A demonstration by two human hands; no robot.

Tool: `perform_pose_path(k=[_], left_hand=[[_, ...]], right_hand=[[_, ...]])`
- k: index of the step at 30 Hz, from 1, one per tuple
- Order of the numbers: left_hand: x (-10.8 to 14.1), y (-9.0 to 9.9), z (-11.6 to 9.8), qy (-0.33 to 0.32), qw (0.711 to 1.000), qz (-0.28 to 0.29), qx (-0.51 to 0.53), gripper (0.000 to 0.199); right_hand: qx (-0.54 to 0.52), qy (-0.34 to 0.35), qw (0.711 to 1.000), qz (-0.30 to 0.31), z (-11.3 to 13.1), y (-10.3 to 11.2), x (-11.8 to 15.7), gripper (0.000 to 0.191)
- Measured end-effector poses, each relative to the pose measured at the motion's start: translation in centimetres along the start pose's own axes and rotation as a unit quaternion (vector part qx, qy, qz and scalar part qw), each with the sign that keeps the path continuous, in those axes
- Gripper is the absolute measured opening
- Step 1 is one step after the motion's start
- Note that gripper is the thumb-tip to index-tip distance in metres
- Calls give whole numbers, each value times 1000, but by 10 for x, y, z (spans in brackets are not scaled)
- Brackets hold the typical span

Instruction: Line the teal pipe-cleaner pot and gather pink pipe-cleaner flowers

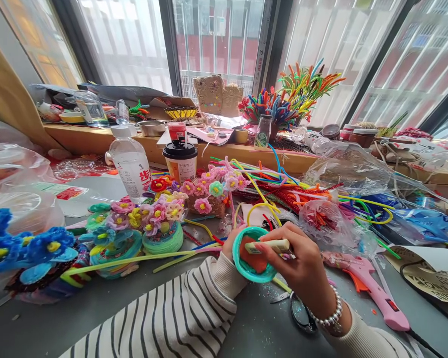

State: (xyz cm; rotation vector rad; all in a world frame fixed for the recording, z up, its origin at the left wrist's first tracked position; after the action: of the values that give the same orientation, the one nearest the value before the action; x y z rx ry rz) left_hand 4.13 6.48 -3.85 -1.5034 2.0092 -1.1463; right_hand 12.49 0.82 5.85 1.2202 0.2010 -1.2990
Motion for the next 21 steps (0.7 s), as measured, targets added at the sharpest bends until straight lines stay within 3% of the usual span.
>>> perform_pose_path(k=[6,10,13,16,21], left_hand=[[11,-3,-2,2,1000,8,19,22],[13,-5,-5,-27,998,-7,63,27],[13,-8,-3,-13,998,-2,54,27],[10,-7,-1,6,998,-4,60,25],[7,-2,9,45,994,30,97,17]], right_hand=[[-20,-29,999,8,1,-11,5,12],[-34,-45,997,44,2,-15,5,13],[-31,-52,998,11,1,-7,4,13],[1,-31,998,-48,4,2,4,9],[44,59,996,-60,12,3,5,3]])
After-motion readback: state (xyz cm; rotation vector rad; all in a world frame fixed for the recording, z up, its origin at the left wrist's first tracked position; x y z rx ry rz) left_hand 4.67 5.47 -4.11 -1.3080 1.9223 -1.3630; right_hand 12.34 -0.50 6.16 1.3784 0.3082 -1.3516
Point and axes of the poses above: each hand's wrist, its own x-axis away from the middle knuckle, its own y-axis out of the back of the hand, z = x × y, the point moved 6 cm from there along -x, towards the middle knuckle, and after that the axes turned 9 degrees about y, right-handed, at the moved point
